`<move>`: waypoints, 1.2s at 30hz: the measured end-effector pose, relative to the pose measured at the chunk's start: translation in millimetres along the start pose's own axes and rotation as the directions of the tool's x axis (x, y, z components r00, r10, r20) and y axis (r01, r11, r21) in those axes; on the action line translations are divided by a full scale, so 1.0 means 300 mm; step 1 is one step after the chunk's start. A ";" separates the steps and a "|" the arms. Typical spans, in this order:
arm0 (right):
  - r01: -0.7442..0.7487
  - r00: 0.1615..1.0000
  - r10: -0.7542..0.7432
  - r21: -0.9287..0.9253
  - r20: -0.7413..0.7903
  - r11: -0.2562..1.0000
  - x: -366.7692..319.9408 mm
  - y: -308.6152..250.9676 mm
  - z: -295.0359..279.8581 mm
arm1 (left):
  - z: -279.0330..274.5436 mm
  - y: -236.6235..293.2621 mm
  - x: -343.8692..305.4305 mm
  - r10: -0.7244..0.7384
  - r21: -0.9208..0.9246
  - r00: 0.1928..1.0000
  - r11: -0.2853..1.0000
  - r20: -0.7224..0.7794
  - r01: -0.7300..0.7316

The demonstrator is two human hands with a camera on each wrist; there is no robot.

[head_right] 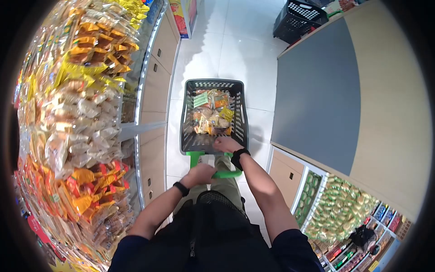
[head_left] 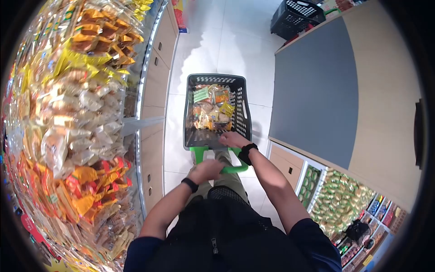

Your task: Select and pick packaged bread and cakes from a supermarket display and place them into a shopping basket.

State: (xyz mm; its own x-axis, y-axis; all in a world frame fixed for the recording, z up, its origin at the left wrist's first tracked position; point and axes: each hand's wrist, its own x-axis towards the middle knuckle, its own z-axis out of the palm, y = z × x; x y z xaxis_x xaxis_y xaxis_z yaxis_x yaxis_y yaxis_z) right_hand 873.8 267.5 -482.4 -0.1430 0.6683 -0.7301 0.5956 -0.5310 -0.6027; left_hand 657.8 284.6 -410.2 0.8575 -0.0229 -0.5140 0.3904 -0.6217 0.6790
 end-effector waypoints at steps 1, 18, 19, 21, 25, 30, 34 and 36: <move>-0.035 0.999 0.034 0.127 0.004 0.991 0.092 0.036 -0.027 | 0.006 -0.008 0.007 -0.036 -0.017 0.998 0.999 0.049 0.037; -0.279 0.880 0.290 0.083 -0.375 0.957 1.327 0.893 -0.005 | -0.061 -0.131 0.075 -0.049 -0.195 0.986 0.981 -0.157 0.018; -0.298 0.889 0.355 0.223 -0.288 0.928 1.408 0.983 0.048 | -0.081 -0.139 0.085 -0.060 -0.217 0.991 0.976 -0.123 0.032; -0.342 0.875 0.403 0.247 -0.267 0.907 1.419 0.955 0.032 | -0.095 -0.150 0.091 -0.062 -0.201 0.993 0.979 -0.097 0.041; -0.292 0.825 0.330 0.154 -0.460 0.944 1.447 0.978 0.081 | -0.106 -0.165 0.109 -0.066 -0.234 0.993 0.971 -0.102 0.040; -0.238 0.878 0.274 0.139 -0.393 0.961 1.384 0.917 0.095 | -0.133 -0.132 0.085 -0.090 -0.294 0.994 0.953 -0.061 0.068; -0.205 0.838 0.252 0.149 -0.484 0.967 1.234 0.794 0.025 | -0.144 -0.112 0.083 -0.113 -0.302 0.994 0.947 0.015 0.112; -0.141 0.838 0.203 0.159 -0.506 0.977 1.160 0.755 -0.014 | -0.148 -0.103 0.084 -0.113 -0.285 0.993 0.952 0.017 0.113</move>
State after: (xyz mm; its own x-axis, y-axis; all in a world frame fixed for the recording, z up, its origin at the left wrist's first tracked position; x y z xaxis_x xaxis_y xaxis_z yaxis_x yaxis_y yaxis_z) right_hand 962.3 381.9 -871.8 0.4015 0.7161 -0.5710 0.4768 -0.6957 -0.5372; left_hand 682.2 338.0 -421.0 0.8020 0.0337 -0.5963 0.5639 -0.3716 0.7375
